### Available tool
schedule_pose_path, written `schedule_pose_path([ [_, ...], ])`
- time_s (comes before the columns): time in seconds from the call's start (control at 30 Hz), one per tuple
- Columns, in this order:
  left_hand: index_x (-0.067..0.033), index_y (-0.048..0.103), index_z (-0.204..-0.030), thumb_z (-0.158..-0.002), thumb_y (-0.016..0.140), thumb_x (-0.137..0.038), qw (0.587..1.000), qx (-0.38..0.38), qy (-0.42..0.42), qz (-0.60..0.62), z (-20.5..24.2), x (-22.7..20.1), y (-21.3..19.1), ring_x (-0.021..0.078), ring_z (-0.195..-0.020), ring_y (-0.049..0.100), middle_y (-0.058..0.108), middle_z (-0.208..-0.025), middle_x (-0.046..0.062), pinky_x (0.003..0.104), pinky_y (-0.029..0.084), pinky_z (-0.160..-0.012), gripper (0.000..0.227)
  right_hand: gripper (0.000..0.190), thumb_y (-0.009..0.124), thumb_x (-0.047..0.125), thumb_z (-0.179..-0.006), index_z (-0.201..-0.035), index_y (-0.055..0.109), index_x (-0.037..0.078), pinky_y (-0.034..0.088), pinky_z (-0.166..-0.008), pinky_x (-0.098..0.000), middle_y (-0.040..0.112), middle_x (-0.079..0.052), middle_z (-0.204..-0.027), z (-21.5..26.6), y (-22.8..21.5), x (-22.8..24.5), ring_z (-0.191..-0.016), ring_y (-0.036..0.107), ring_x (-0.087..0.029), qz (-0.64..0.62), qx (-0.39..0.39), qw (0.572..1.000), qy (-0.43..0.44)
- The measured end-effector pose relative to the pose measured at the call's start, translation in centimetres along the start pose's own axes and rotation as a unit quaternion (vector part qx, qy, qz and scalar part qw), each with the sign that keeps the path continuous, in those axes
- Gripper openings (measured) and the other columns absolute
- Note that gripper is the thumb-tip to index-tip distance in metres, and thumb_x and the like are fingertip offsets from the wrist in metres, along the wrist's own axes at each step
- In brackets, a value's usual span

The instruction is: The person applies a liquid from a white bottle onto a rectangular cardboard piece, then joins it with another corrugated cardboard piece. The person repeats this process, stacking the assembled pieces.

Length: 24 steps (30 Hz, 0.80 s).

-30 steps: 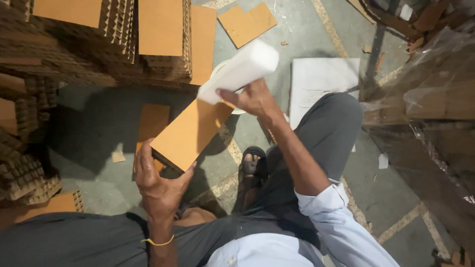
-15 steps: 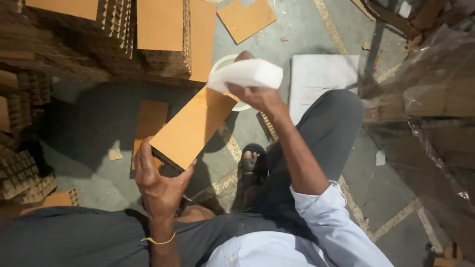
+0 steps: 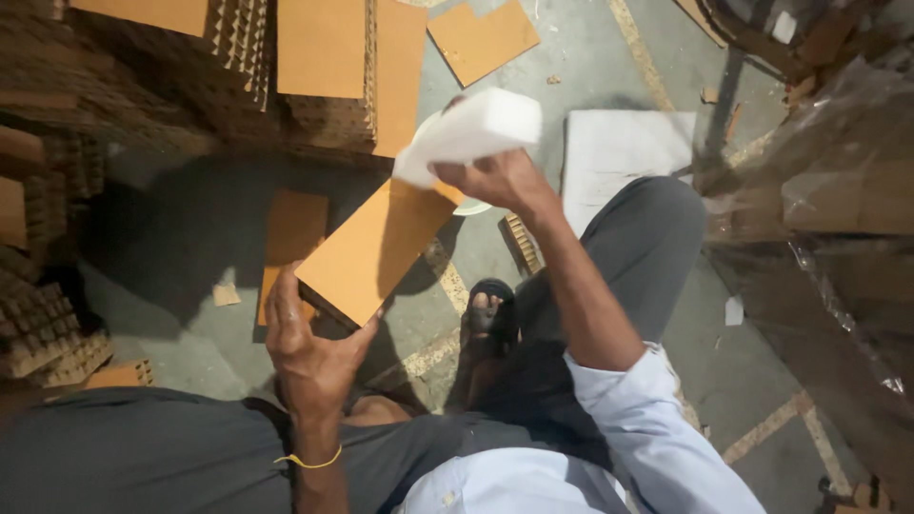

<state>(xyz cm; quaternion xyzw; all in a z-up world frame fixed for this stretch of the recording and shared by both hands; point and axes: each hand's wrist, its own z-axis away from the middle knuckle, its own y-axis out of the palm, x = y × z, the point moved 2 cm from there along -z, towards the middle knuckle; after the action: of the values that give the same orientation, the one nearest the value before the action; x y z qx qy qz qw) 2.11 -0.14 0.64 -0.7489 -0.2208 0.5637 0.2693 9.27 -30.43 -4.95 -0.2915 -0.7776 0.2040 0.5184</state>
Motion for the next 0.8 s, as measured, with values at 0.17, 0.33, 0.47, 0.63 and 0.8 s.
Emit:
schedule_pose_path([
  [0.17,0.0034,0.049,-0.138,-0.060,0.094,-0.013,1.000,0.008,-0.010,0.003,0.2,0.8,0.3,0.0419,-0.123,0.059,0.061,-0.130,0.024,0.048,0.050,-0.105,0.092,0.040,0.080,0.023,-0.080,-0.109,0.070,-0.002,0.059,-0.078,-0.0366,0.074,-0.014,-0.100,-1.3,-1.8,-0.3,-0.091,0.073,-0.024,-0.100,0.062,0.978,0.175],
  [0.33,0.0033,0.049,-0.139,-0.061,0.096,-0.016,1.000,-0.004,0.017,-0.010,0.0,0.6,0.3,0.0416,-0.123,0.060,0.061,-0.131,0.024,0.048,0.050,-0.106,0.093,0.033,0.073,0.019,-0.081,-0.103,0.072,-0.005,0.059,-0.070,-0.0351,0.076,-0.015,-0.091,-3.0,0.9,1.1,-0.080,0.073,-0.022,-0.157,0.058,0.967,0.194],
  [0.47,0.0015,0.052,-0.137,-0.063,0.094,-0.013,1.000,-0.003,0.008,0.018,-0.3,0.0,-0.1,0.0399,-0.123,0.061,0.062,-0.131,0.022,0.046,0.051,-0.105,0.086,0.042,0.076,0.017,-0.077,-0.110,0.067,-0.007,0.058,-0.072,-0.0382,0.072,-0.018,-0.094,-3.3,1.8,2.7,-0.085,0.072,-0.027,-0.121,0.101,0.980,0.119],
  [0.63,0.0006,0.054,-0.134,-0.064,0.093,-0.011,1.000,0.000,0.009,0.013,-0.2,-0.8,-0.4,0.0378,-0.120,0.062,0.064,-0.127,0.019,0.045,0.052,-0.102,0.081,0.037,0.077,0.021,-0.083,-0.111,0.070,-0.002,0.062,-0.080,-0.0390,0.074,-0.017,-0.099,-3.2,1.6,-0.4,-0.089,0.074,-0.029,-0.045,0.101,0.989,0.101],
  [0.8,0.0001,0.056,-0.133,-0.064,0.093,-0.009,0.999,0.000,0.004,0.037,-0.2,-1.2,-0.7,0.0365,-0.119,0.062,0.065,-0.125,0.017,0.045,0.052,-0.100,0.078,0.047,0.084,0.021,-0.082,-0.116,0.068,-0.007,0.061,-0.074,-0.0419,0.062,-0.029,-0.108,-1.4,-0.9,-3.2,-0.092,0.069,-0.034,0.054,-0.001,0.993,0.101],
])
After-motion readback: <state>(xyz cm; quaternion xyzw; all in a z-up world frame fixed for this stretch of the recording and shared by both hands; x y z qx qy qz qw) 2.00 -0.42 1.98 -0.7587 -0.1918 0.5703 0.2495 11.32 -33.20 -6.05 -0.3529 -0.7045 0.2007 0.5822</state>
